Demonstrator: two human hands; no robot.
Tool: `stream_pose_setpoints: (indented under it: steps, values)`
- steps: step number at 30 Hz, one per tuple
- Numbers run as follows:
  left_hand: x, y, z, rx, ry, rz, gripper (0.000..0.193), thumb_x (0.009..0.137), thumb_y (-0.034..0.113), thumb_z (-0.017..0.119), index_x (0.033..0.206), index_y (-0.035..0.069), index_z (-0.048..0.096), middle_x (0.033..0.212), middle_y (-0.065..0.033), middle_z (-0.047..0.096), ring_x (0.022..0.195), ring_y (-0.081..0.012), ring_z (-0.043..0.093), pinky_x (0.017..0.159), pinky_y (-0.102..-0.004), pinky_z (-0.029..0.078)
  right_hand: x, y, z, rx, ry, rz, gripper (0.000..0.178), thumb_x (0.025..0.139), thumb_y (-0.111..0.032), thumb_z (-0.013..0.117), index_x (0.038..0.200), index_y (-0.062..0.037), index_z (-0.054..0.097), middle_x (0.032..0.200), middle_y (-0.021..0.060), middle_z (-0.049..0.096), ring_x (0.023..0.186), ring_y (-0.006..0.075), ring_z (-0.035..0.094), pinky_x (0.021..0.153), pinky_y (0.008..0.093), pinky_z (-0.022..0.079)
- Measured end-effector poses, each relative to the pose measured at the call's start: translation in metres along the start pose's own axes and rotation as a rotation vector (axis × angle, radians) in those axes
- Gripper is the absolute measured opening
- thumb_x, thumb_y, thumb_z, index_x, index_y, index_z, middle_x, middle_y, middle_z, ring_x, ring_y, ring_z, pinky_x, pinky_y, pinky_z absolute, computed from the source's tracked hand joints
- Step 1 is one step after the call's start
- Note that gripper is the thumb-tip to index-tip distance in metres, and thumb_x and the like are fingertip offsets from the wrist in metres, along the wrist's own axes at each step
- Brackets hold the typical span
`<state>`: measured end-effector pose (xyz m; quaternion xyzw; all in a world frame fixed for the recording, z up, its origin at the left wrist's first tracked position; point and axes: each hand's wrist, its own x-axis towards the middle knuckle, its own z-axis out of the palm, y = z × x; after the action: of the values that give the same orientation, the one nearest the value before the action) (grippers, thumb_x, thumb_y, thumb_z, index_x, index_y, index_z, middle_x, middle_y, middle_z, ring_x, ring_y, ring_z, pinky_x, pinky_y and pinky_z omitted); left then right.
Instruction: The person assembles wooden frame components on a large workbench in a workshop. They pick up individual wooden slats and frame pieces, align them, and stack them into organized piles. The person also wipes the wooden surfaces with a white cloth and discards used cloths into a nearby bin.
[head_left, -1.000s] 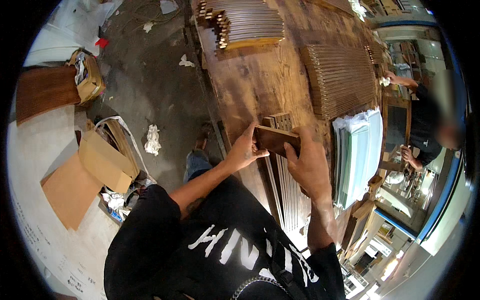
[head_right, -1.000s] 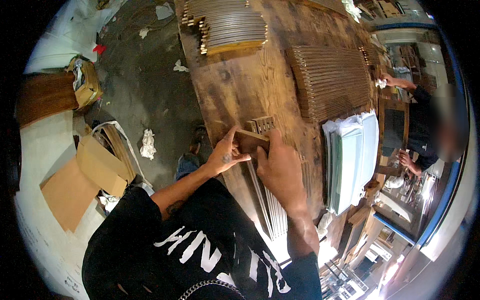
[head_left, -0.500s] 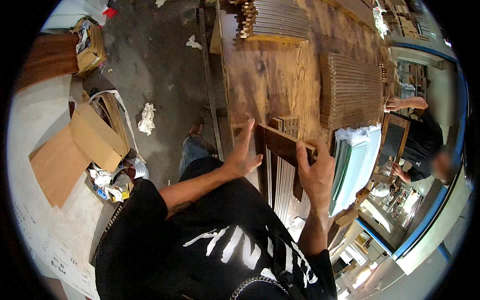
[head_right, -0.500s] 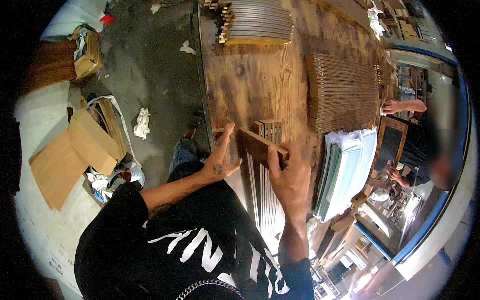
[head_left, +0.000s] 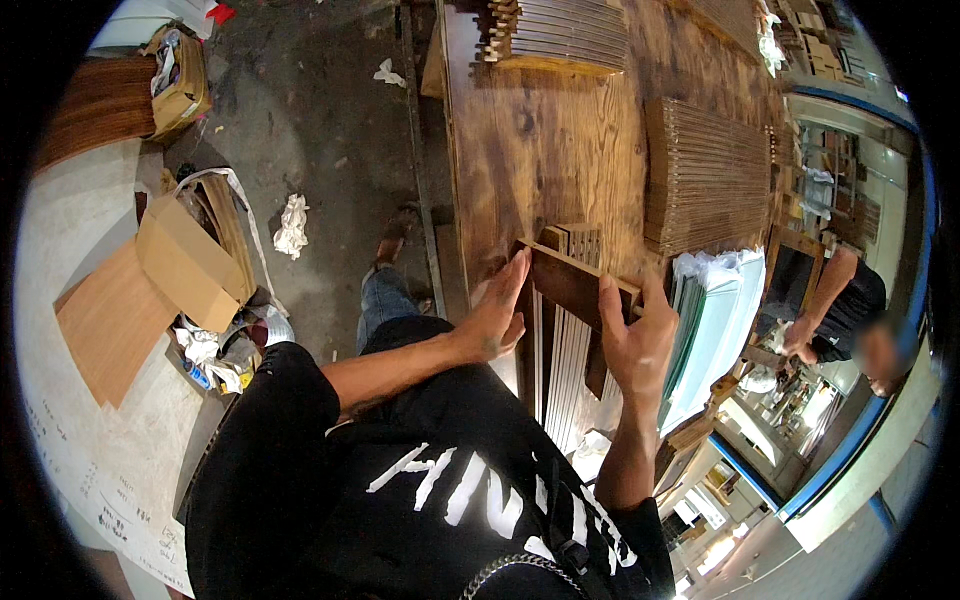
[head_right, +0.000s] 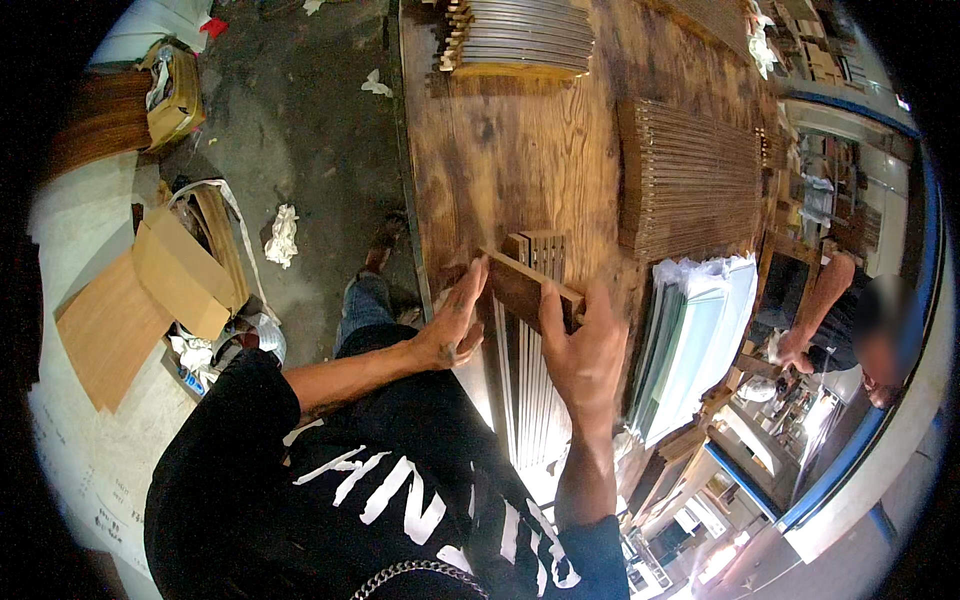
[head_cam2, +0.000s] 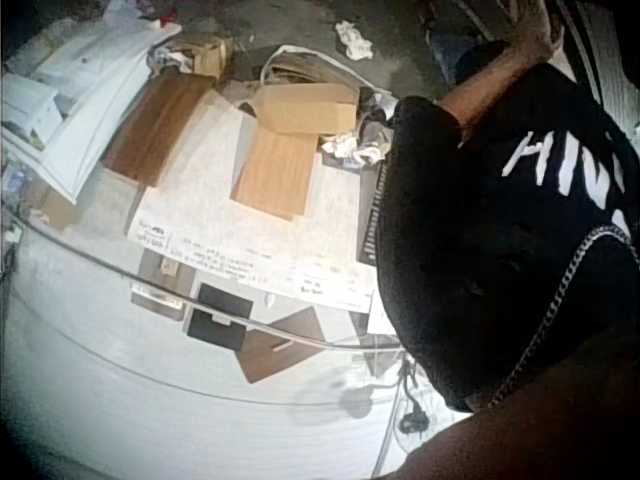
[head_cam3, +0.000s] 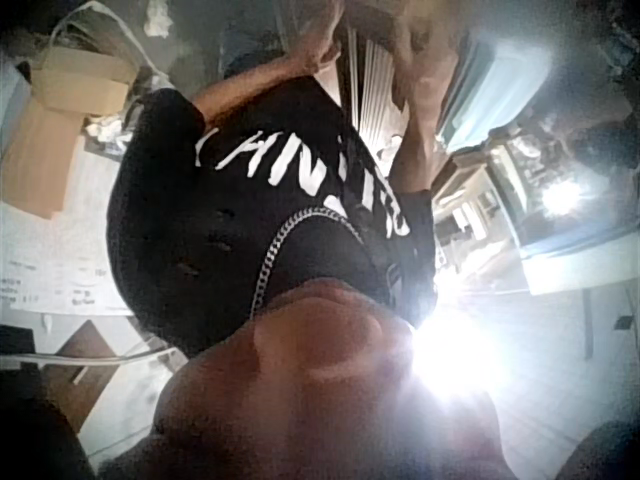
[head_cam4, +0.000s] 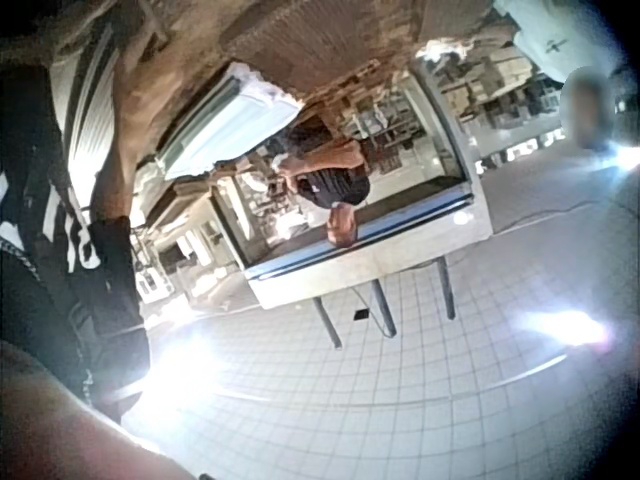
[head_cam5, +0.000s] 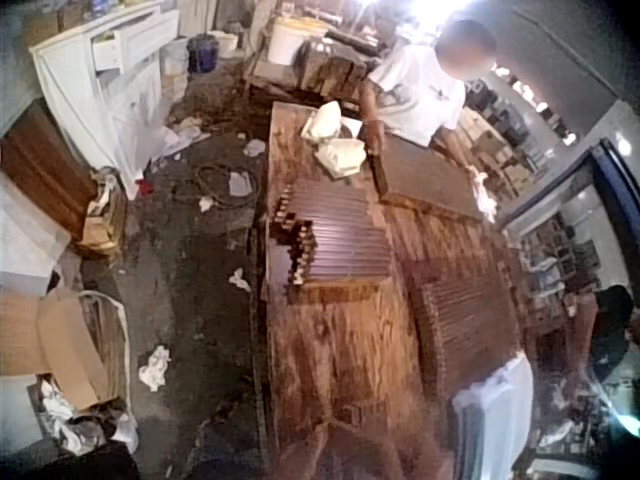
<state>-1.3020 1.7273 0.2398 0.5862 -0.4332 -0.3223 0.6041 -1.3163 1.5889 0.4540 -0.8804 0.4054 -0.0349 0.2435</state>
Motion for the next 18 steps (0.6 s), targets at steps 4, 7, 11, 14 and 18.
stream_pose_setpoints:
  steps: [4, 7, 11, 14, 18]
  values:
    - [0.002, 0.001, -0.001, 0.035, 0.055, 0.039, 0.097, 0.081, -0.01, 0.048, 0.152, 0.003, -0.018, 0.158, -0.0292, 0.01, 0.144, -0.0442, 0.018, 0.119, -0.0487, 0.015, -0.001, 0.004, 0.003, 0.017, -0.002, 0.013, 0.021, 0.09, -0.016, 0.068, 0.091, 0.0026, 0.06, 0.069, 0.022, 0.065, 0.065, 0.0332, 0.069, 0.057, 0.0392, 0.051]
    - [0.0, 0.002, -0.003, 0.055, 0.058, 0.019, 0.098, 0.082, -0.01, 0.049, 0.153, 0.004, -0.016, 0.156, -0.0304, 0.017, 0.142, -0.045, 0.025, 0.118, -0.0492, 0.016, -0.001, 0.004, 0.001, 0.016, -0.011, 0.0, 0.02, 0.089, -0.016, 0.068, 0.091, 0.0025, 0.06, 0.068, 0.0227, 0.064, 0.063, 0.0333, 0.068, 0.056, 0.0392, 0.05]
    - [-0.005, 0.008, -0.016, 0.151, 0.031, 0.021, 0.095, 0.085, -0.006, 0.051, 0.153, 0.005, -0.013, 0.15, -0.0293, 0.034, 0.138, -0.0447, 0.033, 0.117, -0.0502, 0.017, -0.002, 0.006, 0.004, 0.038, 0.024, -0.066, 0.019, 0.089, -0.015, 0.068, 0.09, 0.0022, 0.061, 0.067, 0.0223, 0.063, 0.06, 0.0342, 0.066, 0.055, 0.04, 0.049]
    - [-0.016, -0.001, -0.022, 0.283, 0.049, 0.027, 0.087, 0.087, 0.0, 0.058, 0.155, 0.004, 0.003, 0.141, -0.0226, 0.048, 0.135, -0.0374, 0.042, 0.114, -0.0502, 0.027, -0.004, 0.0, 0.001, 0.048, -0.008, -0.007, 0.021, 0.09, -0.017, 0.068, 0.09, 0.0021, 0.06, 0.069, 0.0236, 0.063, 0.061, 0.034, 0.065, 0.057, 0.0399, 0.049]
    - [-0.007, 0.008, -0.061, -0.073, 0.475, -0.359, 0.068, 0.087, 0.006, 0.068, 0.145, 0.0, 0.033, 0.121, -0.0154, 0.062, 0.113, -0.0243, 0.059, 0.098, -0.0396, 0.046, -0.005, 0.007, 0.002, -0.038, 0.03, -0.067, 0.023, 0.091, -0.02, 0.067, 0.089, 0.0017, 0.06, 0.07, 0.0241, 0.063, 0.062, 0.0353, 0.065, 0.057, 0.0408, 0.049]
